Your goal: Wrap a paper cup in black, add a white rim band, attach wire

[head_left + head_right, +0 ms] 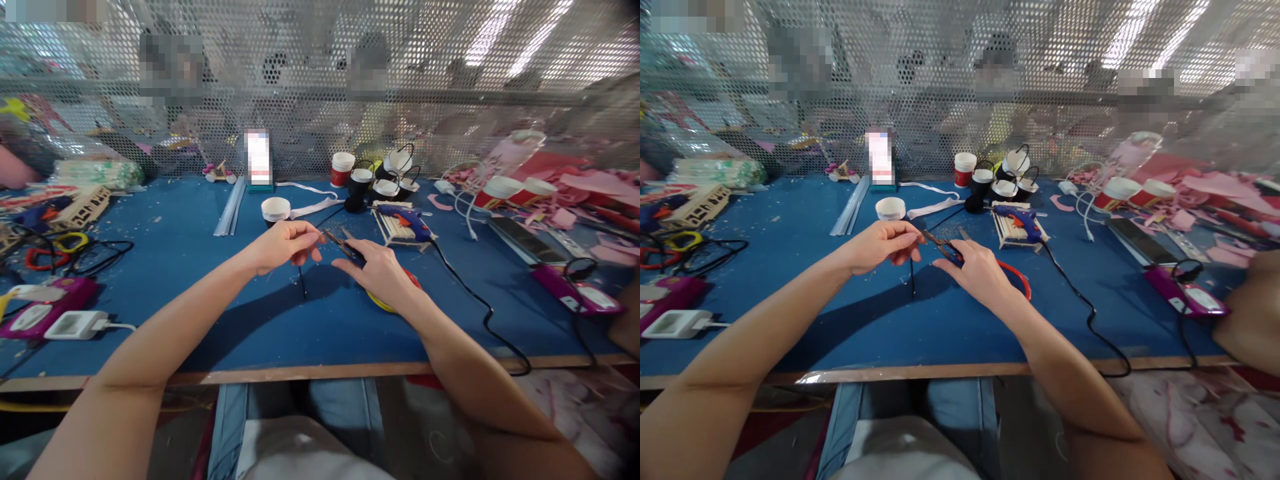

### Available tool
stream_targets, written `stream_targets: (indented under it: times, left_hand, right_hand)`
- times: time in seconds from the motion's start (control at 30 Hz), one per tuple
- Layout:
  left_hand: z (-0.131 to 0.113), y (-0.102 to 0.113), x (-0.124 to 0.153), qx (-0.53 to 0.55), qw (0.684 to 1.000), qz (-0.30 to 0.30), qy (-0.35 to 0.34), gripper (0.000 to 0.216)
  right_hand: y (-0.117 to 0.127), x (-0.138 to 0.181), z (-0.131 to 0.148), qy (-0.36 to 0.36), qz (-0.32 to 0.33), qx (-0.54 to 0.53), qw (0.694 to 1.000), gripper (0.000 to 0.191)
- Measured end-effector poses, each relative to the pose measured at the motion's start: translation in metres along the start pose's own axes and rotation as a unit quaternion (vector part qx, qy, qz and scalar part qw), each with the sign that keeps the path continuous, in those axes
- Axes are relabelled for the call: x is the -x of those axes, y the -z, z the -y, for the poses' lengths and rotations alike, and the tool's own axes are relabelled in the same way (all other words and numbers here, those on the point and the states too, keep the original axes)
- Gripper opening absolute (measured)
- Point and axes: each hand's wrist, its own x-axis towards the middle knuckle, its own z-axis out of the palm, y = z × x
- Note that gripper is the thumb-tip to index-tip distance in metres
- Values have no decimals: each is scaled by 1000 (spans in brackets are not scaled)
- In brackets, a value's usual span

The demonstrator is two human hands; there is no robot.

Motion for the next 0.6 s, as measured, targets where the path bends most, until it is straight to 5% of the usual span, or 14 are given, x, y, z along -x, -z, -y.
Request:
stream_targets:
  times: [0.17,0.3,0.47,0.6]
  left_hand:
    - [-1,3,3,132,985,88,65,22]
    - [-1,0,3,152,982,95,66,19]
    - [-2,-9,4,-39,997,-37,-57,17]
    - [5,-14,5,-270,935,-155,-171,18]
  right_hand:
    - [1,0,-5,45,-15,7,999,42]
    - [4,0,-7,71,-23,31,997,42]
    - [2,0,-7,44,-20,35,998,45]
    - [-1,0,-3,1,5,14,1000,45]
